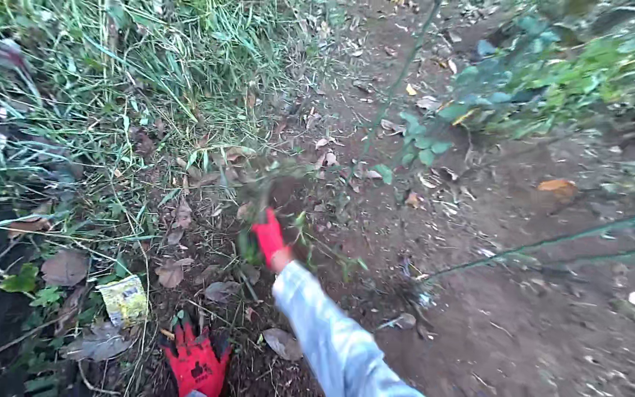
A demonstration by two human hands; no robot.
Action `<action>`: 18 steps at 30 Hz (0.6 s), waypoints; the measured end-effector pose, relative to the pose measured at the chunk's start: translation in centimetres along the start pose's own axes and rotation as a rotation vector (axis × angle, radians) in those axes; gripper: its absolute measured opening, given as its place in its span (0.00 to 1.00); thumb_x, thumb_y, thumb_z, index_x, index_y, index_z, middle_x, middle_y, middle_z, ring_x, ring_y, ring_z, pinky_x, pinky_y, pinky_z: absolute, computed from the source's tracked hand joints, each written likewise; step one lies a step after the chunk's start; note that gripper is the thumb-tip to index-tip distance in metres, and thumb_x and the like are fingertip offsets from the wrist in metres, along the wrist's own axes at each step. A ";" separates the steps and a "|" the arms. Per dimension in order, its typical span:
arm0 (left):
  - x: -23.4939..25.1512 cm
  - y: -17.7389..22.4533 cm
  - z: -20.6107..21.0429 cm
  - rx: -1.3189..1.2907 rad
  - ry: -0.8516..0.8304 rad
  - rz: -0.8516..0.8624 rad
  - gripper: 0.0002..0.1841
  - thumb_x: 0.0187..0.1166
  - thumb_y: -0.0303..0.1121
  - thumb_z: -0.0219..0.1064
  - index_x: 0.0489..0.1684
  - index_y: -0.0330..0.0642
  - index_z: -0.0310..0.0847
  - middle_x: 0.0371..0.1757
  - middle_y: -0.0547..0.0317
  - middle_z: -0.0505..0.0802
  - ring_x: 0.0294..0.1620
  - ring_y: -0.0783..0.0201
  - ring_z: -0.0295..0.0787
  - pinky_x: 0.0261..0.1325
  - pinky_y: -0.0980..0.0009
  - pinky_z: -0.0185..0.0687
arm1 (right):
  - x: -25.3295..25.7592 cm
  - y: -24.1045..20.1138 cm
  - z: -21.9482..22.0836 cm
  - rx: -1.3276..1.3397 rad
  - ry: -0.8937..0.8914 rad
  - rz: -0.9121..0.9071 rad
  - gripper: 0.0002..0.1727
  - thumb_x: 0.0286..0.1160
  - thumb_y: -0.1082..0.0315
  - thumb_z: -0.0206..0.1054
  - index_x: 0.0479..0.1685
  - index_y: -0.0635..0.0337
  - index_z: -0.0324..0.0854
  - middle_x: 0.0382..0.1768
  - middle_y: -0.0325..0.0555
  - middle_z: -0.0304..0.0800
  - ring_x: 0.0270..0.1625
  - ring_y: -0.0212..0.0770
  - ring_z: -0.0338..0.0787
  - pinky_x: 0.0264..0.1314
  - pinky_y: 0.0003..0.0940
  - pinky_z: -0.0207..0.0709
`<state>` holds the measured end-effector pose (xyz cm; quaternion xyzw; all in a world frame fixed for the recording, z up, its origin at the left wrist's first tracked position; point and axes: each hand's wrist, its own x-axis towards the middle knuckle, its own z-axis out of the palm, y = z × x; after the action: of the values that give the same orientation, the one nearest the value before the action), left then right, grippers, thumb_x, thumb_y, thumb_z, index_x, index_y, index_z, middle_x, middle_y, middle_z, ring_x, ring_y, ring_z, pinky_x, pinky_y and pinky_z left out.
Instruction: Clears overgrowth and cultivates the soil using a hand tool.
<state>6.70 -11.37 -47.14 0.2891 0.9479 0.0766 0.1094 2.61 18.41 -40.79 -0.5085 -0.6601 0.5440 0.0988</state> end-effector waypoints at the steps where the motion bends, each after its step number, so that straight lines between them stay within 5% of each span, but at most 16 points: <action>1: -0.2 0.0 0.1 -0.011 0.002 -0.013 0.51 0.60 0.71 0.69 0.78 0.37 0.79 0.90 0.26 0.62 0.93 0.27 0.47 0.87 0.24 0.34 | -3.1 1.0 2.4 -0.090 -0.134 -0.011 0.44 0.79 0.69 0.66 0.95 0.55 0.48 0.73 0.63 0.81 0.70 0.55 0.86 0.74 0.55 0.79; 5: -0.5 0.5 -1.5 -0.043 -0.139 -0.063 0.54 0.59 0.65 0.75 0.81 0.30 0.72 0.88 0.22 0.63 0.93 0.27 0.44 0.90 0.28 0.28 | -15.7 1.9 -2.0 -0.541 -0.544 0.071 0.45 0.85 0.56 0.64 0.98 0.35 0.41 0.74 0.59 0.82 0.71 0.60 0.87 0.73 0.66 0.77; 8: -0.3 1.2 -2.1 -0.009 -0.379 -0.172 0.48 0.73 0.67 0.65 0.81 0.30 0.72 0.86 0.28 0.69 0.92 0.32 0.53 0.92 0.33 0.36 | -15.4 1.0 -8.9 -0.710 -0.430 0.042 0.44 0.81 0.57 0.67 0.96 0.32 0.49 0.69 0.60 0.86 0.65 0.62 0.89 0.68 0.68 0.78; 10: -0.5 1.4 -2.6 -0.042 -0.470 -0.221 0.49 0.75 0.68 0.63 0.86 0.33 0.67 0.90 0.31 0.64 0.94 0.36 0.52 0.92 0.38 0.46 | -12.0 1.0 -9.9 -0.566 -0.259 0.057 0.43 0.80 0.62 0.67 0.96 0.39 0.50 0.70 0.62 0.85 0.64 0.59 0.89 0.68 0.62 0.80; 13: -1.2 0.7 -2.9 -0.198 -0.260 -0.195 0.55 0.70 0.63 0.72 0.91 0.32 0.56 0.93 0.27 0.53 0.95 0.32 0.43 0.94 0.39 0.38 | -10.8 3.1 -4.8 -0.238 -0.150 0.102 0.40 0.84 0.68 0.62 0.96 0.52 0.48 0.70 0.63 0.83 0.62 0.55 0.89 0.65 0.55 0.83; 16: -2.1 -1.1 -2.3 -0.616 0.051 -0.183 0.52 0.71 0.46 0.77 0.91 0.26 0.50 0.92 0.23 0.53 0.93 0.29 0.47 0.93 0.39 0.43 | -20.7 7.9 0.2 -0.232 -0.308 0.121 0.45 0.80 0.65 0.68 0.96 0.51 0.48 0.71 0.64 0.83 0.66 0.58 0.89 0.70 0.58 0.81; 18: -2.7 -1.5 -3.6 -0.838 0.172 -0.220 0.48 0.76 0.40 0.73 0.93 0.29 0.47 0.92 0.26 0.54 0.93 0.33 0.53 0.92 0.42 0.52 | -26.5 9.8 -1.6 -0.373 -0.433 0.153 0.44 0.82 0.58 0.69 0.96 0.46 0.49 0.72 0.64 0.82 0.67 0.61 0.88 0.71 0.62 0.79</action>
<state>7.19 -14.44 -43.56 0.1097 0.8657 0.4662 0.1454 21.45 -2.33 -36.99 -0.4382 -0.7142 0.5149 -0.1810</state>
